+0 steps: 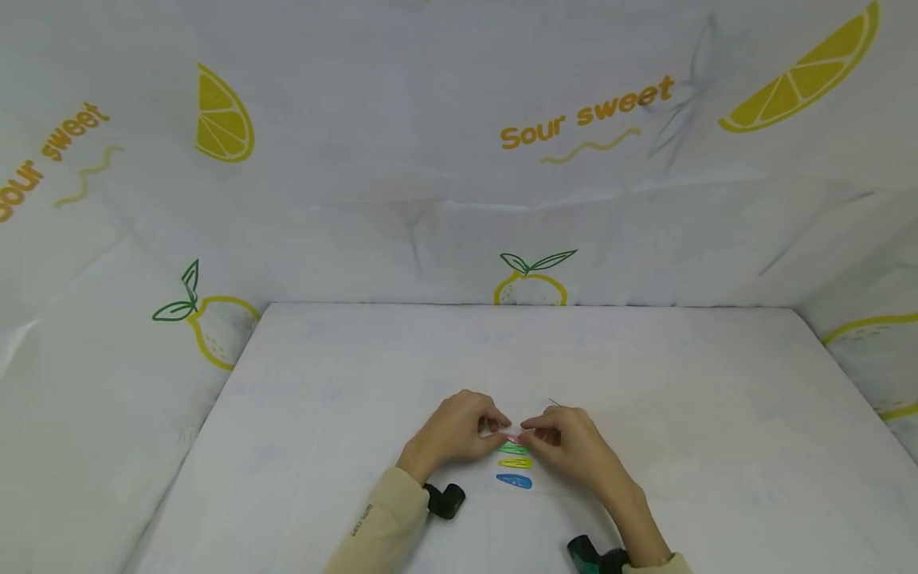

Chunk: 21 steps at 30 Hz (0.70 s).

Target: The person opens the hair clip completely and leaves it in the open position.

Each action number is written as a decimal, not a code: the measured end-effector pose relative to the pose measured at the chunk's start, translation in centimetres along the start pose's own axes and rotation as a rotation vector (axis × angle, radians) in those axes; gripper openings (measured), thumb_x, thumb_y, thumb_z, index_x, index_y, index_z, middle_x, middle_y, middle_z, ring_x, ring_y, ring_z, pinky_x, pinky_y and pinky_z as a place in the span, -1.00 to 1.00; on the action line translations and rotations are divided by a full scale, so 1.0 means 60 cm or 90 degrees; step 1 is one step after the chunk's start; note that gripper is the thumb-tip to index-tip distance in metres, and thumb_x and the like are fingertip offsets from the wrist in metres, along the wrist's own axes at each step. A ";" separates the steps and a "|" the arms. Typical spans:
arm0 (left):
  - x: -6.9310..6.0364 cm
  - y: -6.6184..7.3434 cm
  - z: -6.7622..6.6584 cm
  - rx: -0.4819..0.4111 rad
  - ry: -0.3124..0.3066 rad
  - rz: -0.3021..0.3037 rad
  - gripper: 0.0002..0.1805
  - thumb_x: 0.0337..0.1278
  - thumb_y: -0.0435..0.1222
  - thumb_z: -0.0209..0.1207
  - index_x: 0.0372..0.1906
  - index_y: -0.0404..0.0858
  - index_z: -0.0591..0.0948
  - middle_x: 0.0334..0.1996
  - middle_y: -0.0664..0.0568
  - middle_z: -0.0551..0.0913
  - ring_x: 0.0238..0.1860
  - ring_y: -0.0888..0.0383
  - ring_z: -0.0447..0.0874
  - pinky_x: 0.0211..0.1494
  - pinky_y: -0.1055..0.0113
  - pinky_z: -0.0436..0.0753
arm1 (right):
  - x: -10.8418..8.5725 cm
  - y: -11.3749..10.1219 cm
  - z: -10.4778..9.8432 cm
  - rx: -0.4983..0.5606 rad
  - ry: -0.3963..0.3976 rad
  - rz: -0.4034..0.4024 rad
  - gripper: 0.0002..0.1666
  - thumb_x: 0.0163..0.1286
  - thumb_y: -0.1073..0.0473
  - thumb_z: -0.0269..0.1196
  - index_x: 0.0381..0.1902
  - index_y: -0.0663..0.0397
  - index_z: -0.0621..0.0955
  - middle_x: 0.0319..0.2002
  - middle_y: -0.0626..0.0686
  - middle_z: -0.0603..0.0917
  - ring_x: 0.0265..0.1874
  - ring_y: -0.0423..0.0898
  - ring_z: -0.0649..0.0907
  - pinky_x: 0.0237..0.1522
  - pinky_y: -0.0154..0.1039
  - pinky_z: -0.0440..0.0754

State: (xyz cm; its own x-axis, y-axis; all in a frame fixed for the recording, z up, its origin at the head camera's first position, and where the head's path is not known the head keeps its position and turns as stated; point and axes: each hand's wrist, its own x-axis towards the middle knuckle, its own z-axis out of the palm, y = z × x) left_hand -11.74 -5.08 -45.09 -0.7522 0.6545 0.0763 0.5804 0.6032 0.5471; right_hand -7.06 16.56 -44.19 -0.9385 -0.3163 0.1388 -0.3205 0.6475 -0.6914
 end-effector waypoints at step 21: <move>0.003 -0.004 0.004 0.006 -0.003 0.013 -0.90 0.19 -0.21 0.39 -0.24 -0.03 0.86 -0.37 0.25 0.73 -0.42 0.43 0.39 -0.29 0.58 0.36 | 0.015 -0.010 0.008 -0.026 -0.046 0.064 -0.84 0.28 0.18 0.44 -0.23 0.15 0.83 -0.54 -0.18 0.62 -0.55 -0.39 0.44 -0.47 -0.44 0.45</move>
State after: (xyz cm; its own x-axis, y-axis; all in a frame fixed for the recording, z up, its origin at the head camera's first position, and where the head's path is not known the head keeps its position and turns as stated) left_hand -11.93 -4.98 -45.42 -0.7392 0.6682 0.0839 0.5981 0.5941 0.5379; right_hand -7.64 15.54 -44.02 -0.9550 -0.2960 0.0172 -0.2309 0.7060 -0.6695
